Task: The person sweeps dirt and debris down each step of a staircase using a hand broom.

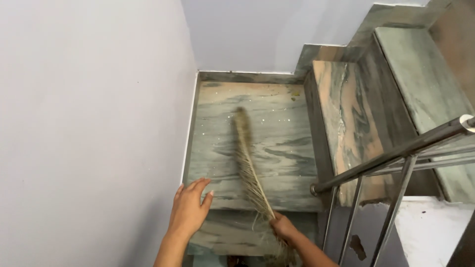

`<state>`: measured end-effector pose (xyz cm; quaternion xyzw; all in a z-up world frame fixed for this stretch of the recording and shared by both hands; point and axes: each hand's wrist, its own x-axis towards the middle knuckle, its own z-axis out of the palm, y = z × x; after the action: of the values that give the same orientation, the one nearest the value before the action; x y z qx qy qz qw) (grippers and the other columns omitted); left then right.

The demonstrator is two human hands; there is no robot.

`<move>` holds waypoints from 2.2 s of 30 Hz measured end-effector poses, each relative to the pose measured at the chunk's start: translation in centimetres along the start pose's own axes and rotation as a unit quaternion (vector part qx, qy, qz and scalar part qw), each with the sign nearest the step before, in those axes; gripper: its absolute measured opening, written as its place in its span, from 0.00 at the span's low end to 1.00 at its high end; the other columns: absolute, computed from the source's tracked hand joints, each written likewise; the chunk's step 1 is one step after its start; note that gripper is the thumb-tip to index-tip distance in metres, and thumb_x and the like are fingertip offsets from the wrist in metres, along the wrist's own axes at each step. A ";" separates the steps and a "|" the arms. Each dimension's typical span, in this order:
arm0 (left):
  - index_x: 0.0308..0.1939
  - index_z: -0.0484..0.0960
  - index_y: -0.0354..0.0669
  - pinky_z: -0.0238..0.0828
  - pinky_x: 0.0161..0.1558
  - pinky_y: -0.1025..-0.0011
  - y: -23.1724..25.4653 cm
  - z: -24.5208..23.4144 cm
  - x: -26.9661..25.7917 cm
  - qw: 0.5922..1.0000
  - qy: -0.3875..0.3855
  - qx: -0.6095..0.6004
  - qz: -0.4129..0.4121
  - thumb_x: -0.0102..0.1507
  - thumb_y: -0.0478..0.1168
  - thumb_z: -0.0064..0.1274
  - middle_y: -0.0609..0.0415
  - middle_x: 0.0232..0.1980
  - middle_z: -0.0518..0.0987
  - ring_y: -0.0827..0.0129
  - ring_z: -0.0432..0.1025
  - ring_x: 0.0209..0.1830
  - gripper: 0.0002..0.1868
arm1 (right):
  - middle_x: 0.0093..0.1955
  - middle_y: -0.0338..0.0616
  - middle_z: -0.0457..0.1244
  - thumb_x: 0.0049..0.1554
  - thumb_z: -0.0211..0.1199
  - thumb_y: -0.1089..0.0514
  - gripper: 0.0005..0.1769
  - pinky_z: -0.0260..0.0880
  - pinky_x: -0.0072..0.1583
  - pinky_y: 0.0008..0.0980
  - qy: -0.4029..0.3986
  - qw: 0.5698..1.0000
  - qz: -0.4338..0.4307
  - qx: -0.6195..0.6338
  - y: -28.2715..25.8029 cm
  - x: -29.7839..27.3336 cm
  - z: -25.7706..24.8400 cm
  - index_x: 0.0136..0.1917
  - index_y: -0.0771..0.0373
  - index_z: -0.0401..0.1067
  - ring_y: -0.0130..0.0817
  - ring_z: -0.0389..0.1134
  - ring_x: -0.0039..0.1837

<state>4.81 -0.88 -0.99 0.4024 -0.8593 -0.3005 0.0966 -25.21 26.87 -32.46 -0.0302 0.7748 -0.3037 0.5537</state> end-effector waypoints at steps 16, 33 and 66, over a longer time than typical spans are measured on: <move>0.84 0.86 0.54 0.52 0.96 0.46 1.6 2.0 0.4 1.000 0.000 -0.009 0.014 0.78 0.50 0.60 0.54 0.87 0.84 0.55 0.75 0.88 0.30 | 0.50 0.51 0.73 0.79 0.59 0.57 0.37 0.69 0.48 0.48 0.175 0.984 -0.035 0.029 -1.8 -1.1 -7.3 0.98 0.48 0.62 0.42 0.67 0.45; 0.84 0.88 0.52 0.51 0.95 0.42 -1.2 4.1 3.9 0.997 0.027 -0.062 0.028 0.78 0.51 0.61 0.50 0.86 0.84 0.53 0.75 0.89 0.30 | 0.49 0.46 0.73 0.77 0.63 0.58 0.39 0.71 0.47 0.43 0.212 0.956 -0.162 0.124 -4.1 -1.1 -15.8 0.99 0.52 0.67 0.37 0.67 0.45; 0.86 0.86 0.54 0.48 0.96 0.47 5.2 2.9 18.7 0.999 0.000 -0.029 -0.024 0.78 0.51 0.60 0.53 0.88 0.83 0.58 0.73 0.91 0.31 | 0.57 0.60 0.81 0.70 0.64 0.70 0.45 0.76 0.50 0.50 0.259 0.956 -0.063 0.121 -17.8 5.3 -22.0 0.98 0.54 0.71 0.45 0.74 0.46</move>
<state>-11.96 -11.08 -1.62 0.4200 -0.8405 -0.3272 0.1007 -51.67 20.00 -23.48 0.0677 0.8455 -0.4270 0.3135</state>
